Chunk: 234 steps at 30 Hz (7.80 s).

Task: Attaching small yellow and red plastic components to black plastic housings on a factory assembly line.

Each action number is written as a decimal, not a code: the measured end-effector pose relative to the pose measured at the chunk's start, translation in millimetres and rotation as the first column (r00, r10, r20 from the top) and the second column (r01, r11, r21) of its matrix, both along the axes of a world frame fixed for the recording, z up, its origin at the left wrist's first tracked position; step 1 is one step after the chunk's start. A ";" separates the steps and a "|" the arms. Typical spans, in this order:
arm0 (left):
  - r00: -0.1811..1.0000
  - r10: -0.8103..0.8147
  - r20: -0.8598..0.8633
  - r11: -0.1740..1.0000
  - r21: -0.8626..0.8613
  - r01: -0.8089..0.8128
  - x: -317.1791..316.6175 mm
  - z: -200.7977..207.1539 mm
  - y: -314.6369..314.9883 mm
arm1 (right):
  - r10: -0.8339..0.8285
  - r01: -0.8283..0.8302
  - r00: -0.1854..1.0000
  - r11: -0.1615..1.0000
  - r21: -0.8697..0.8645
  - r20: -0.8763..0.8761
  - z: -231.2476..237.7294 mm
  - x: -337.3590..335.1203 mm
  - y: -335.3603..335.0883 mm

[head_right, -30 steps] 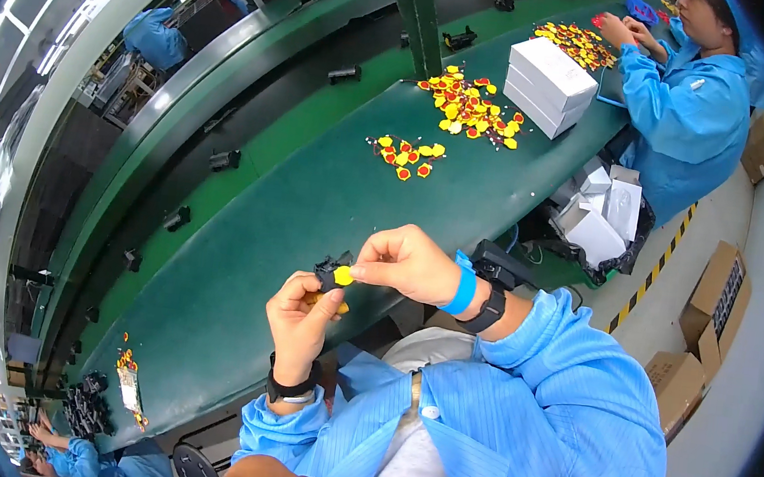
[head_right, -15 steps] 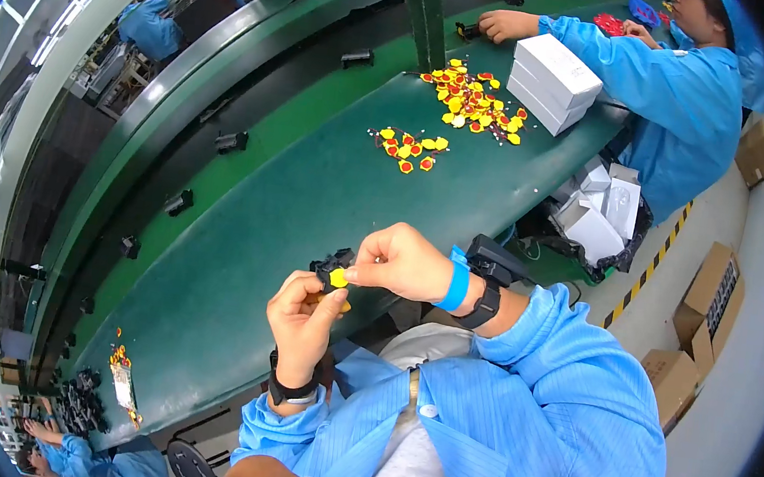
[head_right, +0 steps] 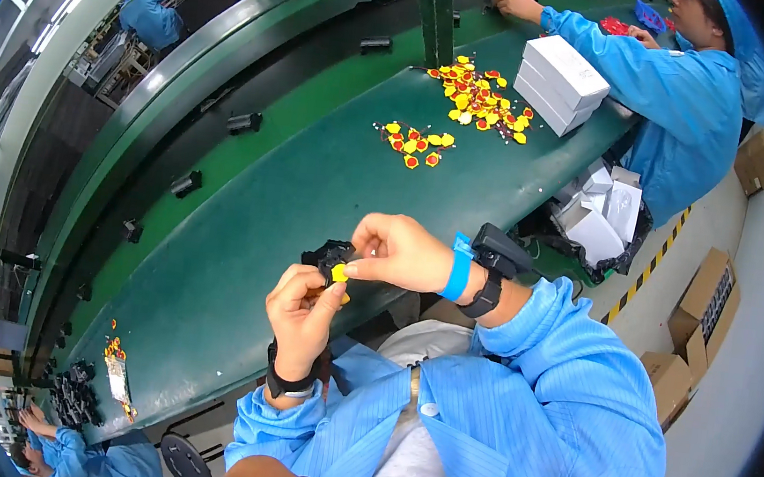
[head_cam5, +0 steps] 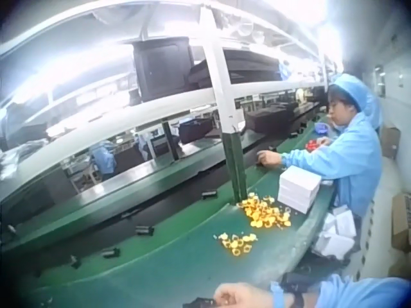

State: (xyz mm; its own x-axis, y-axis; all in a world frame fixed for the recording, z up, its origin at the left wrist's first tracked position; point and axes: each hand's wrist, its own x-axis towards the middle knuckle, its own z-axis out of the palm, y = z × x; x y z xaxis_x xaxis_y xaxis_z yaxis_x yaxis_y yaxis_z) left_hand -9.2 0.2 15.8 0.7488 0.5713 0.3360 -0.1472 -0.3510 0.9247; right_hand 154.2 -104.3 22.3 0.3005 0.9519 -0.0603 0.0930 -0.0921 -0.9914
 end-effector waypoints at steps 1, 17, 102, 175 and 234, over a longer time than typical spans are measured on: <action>1.000 -0.005 -0.006 1.000 0.021 0.005 -0.9 0.0 -0.1 | -0.027 0.027 1.000 0.996 0.081 -0.008 2.4 -0.1 0.2; 0.999 -0.038 -0.003 0.998 0.050 0.038 -2.6 0.8 -4.3 | 0.049 -0.032 0.998 0.928 0.371 -0.037 -7.0 -12.0 2.2; 0.987 -0.160 0.029 0.871 -0.467 0.155 22.0 13.6 6.3 | -0.053 0.151 0.884 0.972 0.178 -0.464 -6.4 -2.5 -8.6; 0.588 0.012 -0.809 0.958 -0.159 -0.238 -202.5 -95.4 26.9 | -0.228 0.378 0.643 0.925 0.044 -0.731 -61.2 60.1 -29.2; -0.130 0.381 -0.915 0.853 0.402 -0.333 -336.3 -422.5 19.5 | -0.364 0.520 0.732 0.845 0.126 -0.576 -81.6 39.3 -17.8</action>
